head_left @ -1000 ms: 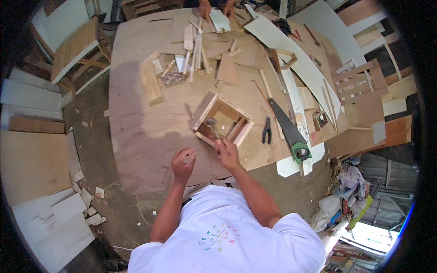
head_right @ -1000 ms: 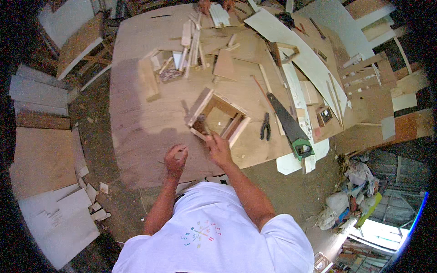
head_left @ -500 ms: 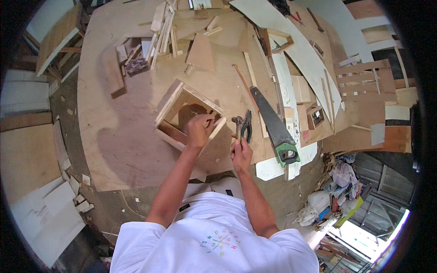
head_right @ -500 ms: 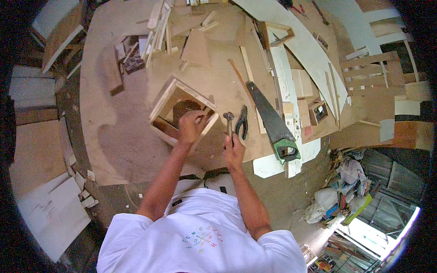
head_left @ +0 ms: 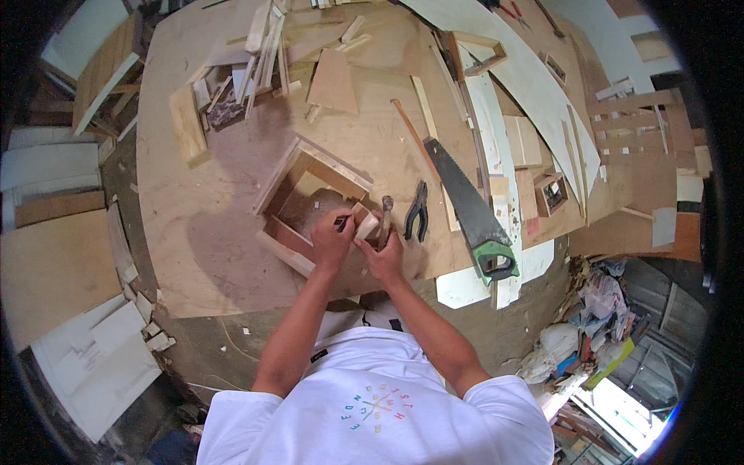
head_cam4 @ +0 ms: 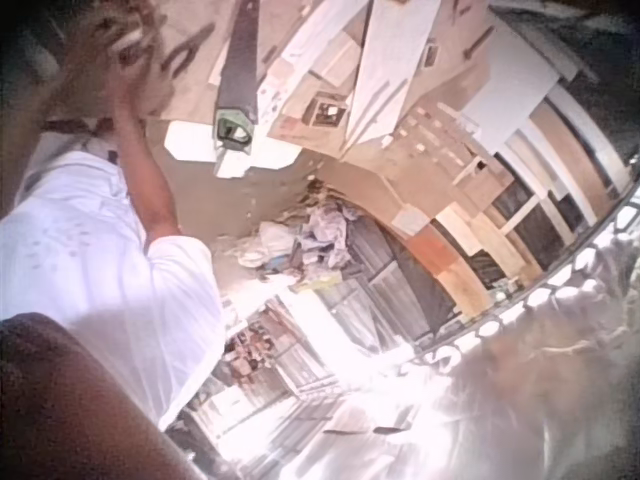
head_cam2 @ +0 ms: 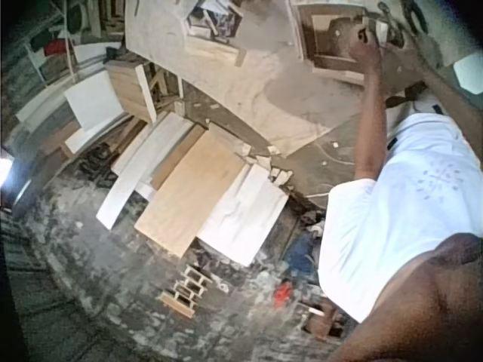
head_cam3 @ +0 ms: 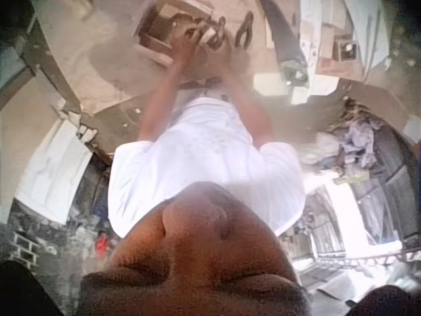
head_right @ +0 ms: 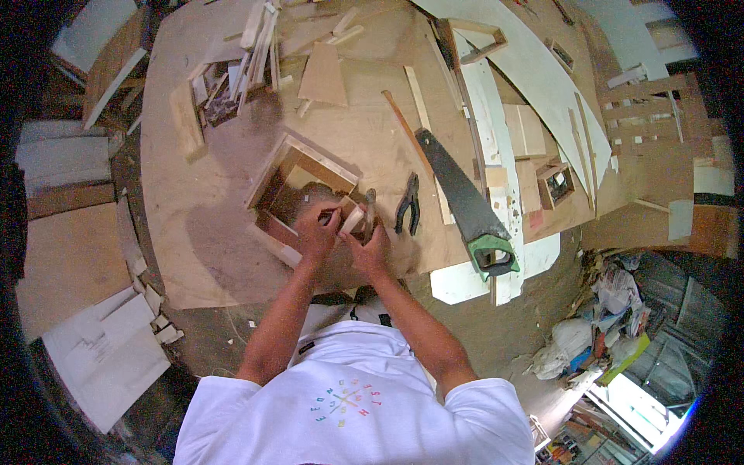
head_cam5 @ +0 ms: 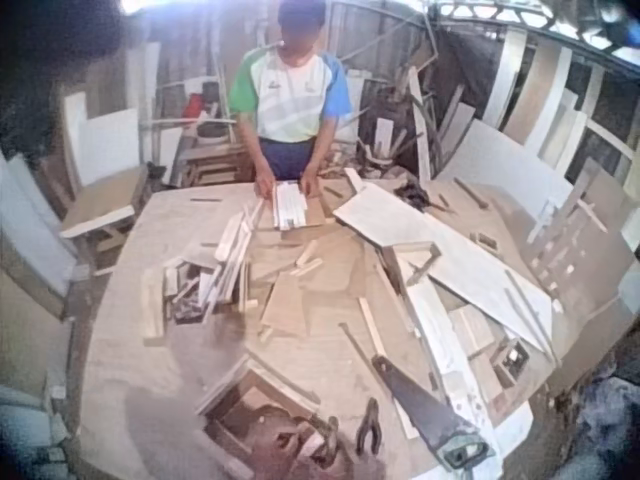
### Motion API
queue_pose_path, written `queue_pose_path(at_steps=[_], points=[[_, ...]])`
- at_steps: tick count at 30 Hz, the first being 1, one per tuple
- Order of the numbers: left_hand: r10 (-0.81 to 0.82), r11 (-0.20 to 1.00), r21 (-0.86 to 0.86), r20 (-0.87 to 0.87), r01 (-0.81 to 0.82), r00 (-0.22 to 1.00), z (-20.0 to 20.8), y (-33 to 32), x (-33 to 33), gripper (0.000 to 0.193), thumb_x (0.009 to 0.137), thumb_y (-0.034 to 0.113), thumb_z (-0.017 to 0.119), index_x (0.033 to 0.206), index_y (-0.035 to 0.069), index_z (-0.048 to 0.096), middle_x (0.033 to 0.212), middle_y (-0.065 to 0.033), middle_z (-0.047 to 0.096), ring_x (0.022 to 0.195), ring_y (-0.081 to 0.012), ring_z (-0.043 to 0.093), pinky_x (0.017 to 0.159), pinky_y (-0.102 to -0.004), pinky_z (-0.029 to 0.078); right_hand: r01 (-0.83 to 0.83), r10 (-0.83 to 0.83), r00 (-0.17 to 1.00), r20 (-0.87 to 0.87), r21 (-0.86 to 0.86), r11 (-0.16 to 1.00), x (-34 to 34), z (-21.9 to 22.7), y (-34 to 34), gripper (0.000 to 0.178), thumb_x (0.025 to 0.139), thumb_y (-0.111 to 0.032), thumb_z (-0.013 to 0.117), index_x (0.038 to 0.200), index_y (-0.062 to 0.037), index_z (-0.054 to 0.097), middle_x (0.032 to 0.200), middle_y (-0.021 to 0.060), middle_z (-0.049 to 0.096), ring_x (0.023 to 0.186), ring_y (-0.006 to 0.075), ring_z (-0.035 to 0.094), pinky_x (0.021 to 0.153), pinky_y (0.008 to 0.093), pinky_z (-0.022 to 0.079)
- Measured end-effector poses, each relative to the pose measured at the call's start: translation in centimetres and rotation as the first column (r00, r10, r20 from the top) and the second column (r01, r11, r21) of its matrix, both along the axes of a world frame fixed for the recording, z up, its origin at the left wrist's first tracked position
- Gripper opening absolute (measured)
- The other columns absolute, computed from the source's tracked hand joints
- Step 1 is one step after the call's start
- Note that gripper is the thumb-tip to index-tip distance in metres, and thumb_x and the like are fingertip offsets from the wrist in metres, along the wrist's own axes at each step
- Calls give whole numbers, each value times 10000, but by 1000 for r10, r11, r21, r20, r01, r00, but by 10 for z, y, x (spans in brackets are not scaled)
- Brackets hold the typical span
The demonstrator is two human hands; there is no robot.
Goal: The person assembles a square wooden frame by joining pieces of wood and hammering nails into the corners, then uses a saw to cut a thin wooden strip on a workbench.
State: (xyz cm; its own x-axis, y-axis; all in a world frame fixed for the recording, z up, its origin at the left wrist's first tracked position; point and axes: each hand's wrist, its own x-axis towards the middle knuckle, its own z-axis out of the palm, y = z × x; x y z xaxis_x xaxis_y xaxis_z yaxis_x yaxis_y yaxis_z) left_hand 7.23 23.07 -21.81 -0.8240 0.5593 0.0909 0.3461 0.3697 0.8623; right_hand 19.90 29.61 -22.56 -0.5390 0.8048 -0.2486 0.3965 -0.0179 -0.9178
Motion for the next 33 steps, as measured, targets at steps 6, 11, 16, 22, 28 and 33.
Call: queue_pose_path(at_steps=[6, 11, 16, 22, 28, 33], points=[[-82, 994, -68, 123, 91, 989, -30, -35, 37, 145, 826, 81, 762, 967, 107, 747, 924, -114, 738, 836, -319, 717, 730, -416, 561, 93, -88, 995, 55, -78, 993, 35, 8, -36, 632, 799, -304, 880, 1273, -23, 571, 1047, 162, 698, 972, 297, 692, 847, 420, 537], [-299, 953, -47, -13, 298, 954, -14, -27, 19, 167, 810, 60, 750, 968, 110, 728, 900, -111, 729, 839, -337, 701, 735, -425, 557, 54, -47, 974, 221, -25, 998, 41, 15, -32, 566, 847, -373, 832, 1214, -14, 594, 921, 144, 675, 895, 269, 687, 751, 414, 527], [-331, 934, 103, -104, 341, 938, -20, -26, 8, 151, 812, 61, 754, 949, 108, 713, 877, -87, 732, 822, -322, 699, 727, -430, 560, 43, -40, 998, 39, -90, 995, 54, 22, -17, 244, 1029, -250, 598, 1091, -15, 595, 792, 66, 616, 557, 144, 622, 569, 332, 509], [-326, 942, 38, -129, 333, 937, -36, -26, 18, 132, 823, 77, 763, 936, 126, 715, 899, -65, 743, 834, -284, 716, 709, -396, 568, -67, 76, 996, 37, -199, 978, 78, 25, 23, 376, 1046, -428, 582, 1042, -53, 587, 763, 16, 578, 602, 100, 613, 481, 261, 438], [-353, 935, -87, -137, 344, 925, -37, -29, 15, 129, 831, 116, 767, 949, 150, 728, 915, -51, 747, 846, -262, 725, 708, -388, 574, -311, 325, 945, 30, -226, 923, 85, 22, 64, 383, 1052, -417, 575, 1126, -42, 605, 773, 30, 594, 642, 91, 600, 543, 268, 467], [-316, 944, -128, -84, 304, 945, -35, -27, 19, 132, 834, 154, 784, 951, 152, 722, 910, -48, 754, 830, -271, 733, 699, -391, 580, -676, 639, 730, 244, 118, 727, 77, 23, 94, 381, 1062, -260, 528, 1389, -69, 572, 939, 171, 700, 838, 319, 696, 773, 407, 555]])
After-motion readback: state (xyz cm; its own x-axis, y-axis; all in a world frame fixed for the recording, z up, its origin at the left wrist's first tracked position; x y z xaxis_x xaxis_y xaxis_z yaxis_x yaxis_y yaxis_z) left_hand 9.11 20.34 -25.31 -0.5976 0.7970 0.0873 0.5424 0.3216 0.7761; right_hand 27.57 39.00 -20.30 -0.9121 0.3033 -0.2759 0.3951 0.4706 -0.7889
